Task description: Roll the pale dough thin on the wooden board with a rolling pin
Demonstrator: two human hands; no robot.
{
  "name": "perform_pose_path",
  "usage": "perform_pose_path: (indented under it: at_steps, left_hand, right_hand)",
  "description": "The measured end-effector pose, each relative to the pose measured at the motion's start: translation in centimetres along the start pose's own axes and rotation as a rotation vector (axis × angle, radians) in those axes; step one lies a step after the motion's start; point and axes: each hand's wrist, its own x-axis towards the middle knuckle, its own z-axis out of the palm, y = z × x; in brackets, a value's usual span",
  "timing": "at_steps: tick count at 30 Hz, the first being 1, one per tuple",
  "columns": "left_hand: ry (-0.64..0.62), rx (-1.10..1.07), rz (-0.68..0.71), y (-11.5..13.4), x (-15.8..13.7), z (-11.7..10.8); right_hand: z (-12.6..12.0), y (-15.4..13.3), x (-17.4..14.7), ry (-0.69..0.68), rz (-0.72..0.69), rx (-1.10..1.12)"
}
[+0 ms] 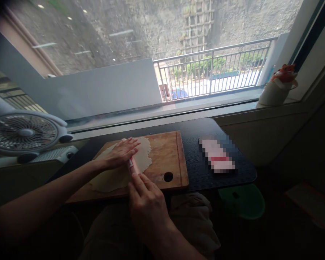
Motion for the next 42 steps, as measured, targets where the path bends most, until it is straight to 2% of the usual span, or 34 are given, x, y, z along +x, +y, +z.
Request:
perform_pose_path:
  at_steps: [5,8,10,14,17,19,24,27,29,34,36,38,42]
  left_hand:
    - [-0.004,-0.058,-0.030,5.5,6.6,-0.6]
    - [-0.005,-0.094,-0.022,7.1,8.2,-0.9]
    - [0.020,-0.086,-0.022,6.1,7.2,-0.7]
    - [0.039,0.030,-0.010,1.9,2.0,0.2]
    - [-0.007,0.102,-0.031,0.4,-0.1,0.2]
    - [-0.036,0.085,-0.045,1.3,1.0,0.0]
    - [-0.029,-0.084,-0.097,6.6,8.2,-0.9]
    - [0.008,-0.123,-0.103,7.9,9.6,-1.5]
    - [0.020,-0.123,-0.113,7.0,7.9,-1.3]
    - [0.072,0.008,-0.101,2.3,0.0,0.0]
    - [0.069,0.037,-0.086,1.3,-1.0,0.2]
    - [0.039,0.014,-0.099,1.5,0.6,0.1]
    - [-0.049,-0.117,-0.143,4.1,7.5,-0.8]
  right_hand:
    - [-2.5,3.1,0.7,0.056,0.140,-0.059]
    - [-2.6,3.4,1.1,0.081,0.137,-0.090]
    - [-1.7,2.8,0.9,0.069,0.091,-0.091]
    - [1.0,0.8,-0.1,0.041,-0.048,-0.023]
    - [1.3,0.4,-0.4,0.024,-0.099,0.031]
    - [0.5,1.0,-0.2,0.004,-0.078,0.024]
    - [-2.5,4.1,0.9,-0.029,0.116,-0.096]
    - [-3.0,4.6,1.0,0.001,0.150,-0.146]
    - [-2.4,4.0,0.7,0.009,0.088,-0.144]
    - [-0.6,2.1,0.0,-0.004,-0.158,-0.041]
    - [-0.7,2.5,0.2,-0.018,-0.195,-0.021]
    - [-1.5,3.5,0.9,-0.049,-0.177,-0.037]
    - [-3.9,6.1,2.8,-0.160,-0.041,-0.118]
